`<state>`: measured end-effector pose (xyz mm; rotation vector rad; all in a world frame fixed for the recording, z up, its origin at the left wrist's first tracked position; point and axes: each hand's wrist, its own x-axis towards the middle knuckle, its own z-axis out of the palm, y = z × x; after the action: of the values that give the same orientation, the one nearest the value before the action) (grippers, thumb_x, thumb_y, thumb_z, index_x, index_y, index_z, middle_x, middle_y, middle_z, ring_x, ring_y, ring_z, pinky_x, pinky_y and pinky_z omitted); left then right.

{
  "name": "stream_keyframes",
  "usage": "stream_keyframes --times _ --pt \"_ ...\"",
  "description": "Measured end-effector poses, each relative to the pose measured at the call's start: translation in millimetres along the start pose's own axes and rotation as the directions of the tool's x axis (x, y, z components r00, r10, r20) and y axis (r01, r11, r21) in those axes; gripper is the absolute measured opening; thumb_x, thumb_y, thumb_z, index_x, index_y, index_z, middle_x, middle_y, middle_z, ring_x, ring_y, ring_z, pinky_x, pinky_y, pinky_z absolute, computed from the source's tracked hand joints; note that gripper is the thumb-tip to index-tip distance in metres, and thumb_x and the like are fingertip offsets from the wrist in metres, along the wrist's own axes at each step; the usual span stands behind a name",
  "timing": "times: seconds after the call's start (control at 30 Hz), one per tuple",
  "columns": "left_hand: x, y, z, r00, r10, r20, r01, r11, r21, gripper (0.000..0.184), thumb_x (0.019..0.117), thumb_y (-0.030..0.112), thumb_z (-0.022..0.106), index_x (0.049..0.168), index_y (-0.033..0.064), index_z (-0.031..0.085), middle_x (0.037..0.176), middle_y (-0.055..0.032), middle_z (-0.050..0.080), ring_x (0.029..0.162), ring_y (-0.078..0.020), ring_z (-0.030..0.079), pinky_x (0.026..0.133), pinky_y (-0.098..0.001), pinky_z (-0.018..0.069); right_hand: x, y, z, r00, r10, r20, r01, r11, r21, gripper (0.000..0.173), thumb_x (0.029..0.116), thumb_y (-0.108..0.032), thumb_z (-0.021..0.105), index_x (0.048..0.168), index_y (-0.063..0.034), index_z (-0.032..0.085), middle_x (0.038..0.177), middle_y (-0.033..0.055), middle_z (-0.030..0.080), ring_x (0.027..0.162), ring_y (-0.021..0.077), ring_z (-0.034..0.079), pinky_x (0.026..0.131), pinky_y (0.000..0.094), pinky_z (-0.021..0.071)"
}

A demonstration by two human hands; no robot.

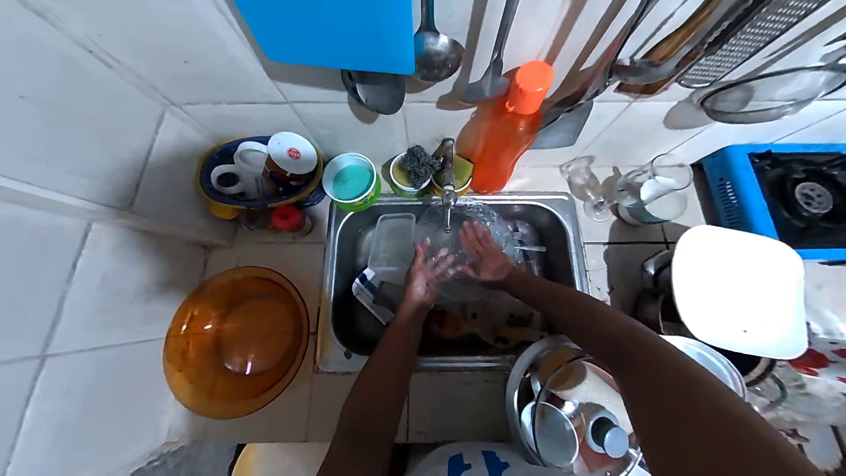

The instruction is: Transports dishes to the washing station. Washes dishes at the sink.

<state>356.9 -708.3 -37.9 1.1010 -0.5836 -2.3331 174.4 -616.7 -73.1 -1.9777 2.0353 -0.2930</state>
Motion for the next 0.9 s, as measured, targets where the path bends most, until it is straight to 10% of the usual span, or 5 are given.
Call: stream_keyframes --times 0.23,0.43,0.63,0.8,0.9 --pt "16 -11 18 0.998 -0.054 -0.026 0.053 0.998 -0.031 0.05 0.1112 0.048 0.029 0.151 0.0193 0.038 0.114 -0.0127 0.071 0.093 -0.0226 0.071 0.079 -0.0365 0.0592 -45 4 -38 0.85 -0.453 0.268 0.443 0.891 0.102 0.068 0.1071 -0.039 0.048 0.162 -0.0046 0.028 0.17 0.014 0.025 0.159 0.0288 0.019 0.13 0.0476 0.0135" --pt "37 -4 24 0.987 -0.16 -0.02 0.161 0.98 0.117 0.052 0.1116 0.04 0.037 0.147 0.0029 0.041 0.117 -0.0181 0.07 0.096 -0.0248 0.072 0.086 -0.0374 0.0597 -87 73 -93 0.912 -0.249 0.326 0.35 0.886 -0.303 0.055 0.1002 0.003 0.048 0.154 -0.0049 0.046 0.169 0.0132 0.027 0.158 0.0367 0.019 0.123 0.0702 0.0109" --pt "41 -18 47 0.996 -0.089 0.021 0.068 0.876 0.478 0.033 0.1052 0.012 0.057 0.135 -0.0003 0.055 0.113 -0.0123 0.068 0.095 -0.0171 0.066 0.087 -0.033 0.0561 -119 29 -155 0.892 -0.451 0.02 0.445 0.871 -0.206 0.03 0.0954 0.002 0.055 0.116 -0.0081 0.074 0.129 0.0122 0.071 0.125 0.0322 0.065 0.107 0.0529 0.0497" --pt "36 -31 59 0.984 -0.061 0.165 0.051 0.997 0.062 0.045 0.1063 0.018 0.025 0.137 0.0054 0.055 0.133 -0.0125 0.063 0.108 -0.0217 0.064 0.09 -0.0388 0.0541 -119 3 -217 0.989 -0.052 -0.137 0.087 0.963 0.256 0.015 0.0959 -0.012 0.067 0.099 -0.0015 0.076 0.095 0.0132 0.076 0.09 0.0284 0.074 0.086 0.0525 0.059" --pt "31 -29 63 0.983 -0.146 0.115 0.13 0.982 0.135 0.061 0.1106 0.05 0.018 0.13 0.0045 0.055 0.123 -0.0146 0.063 0.113 -0.0285 0.061 0.098 -0.0497 0.0503 -100 25 -222 0.919 0.377 -0.115 -0.212 0.717 0.664 0.012 0.0984 -0.009 0.064 0.104 0.0015 0.066 0.092 0.009 0.073 0.079 0.0169 0.072 0.079 0.0404 0.0624"
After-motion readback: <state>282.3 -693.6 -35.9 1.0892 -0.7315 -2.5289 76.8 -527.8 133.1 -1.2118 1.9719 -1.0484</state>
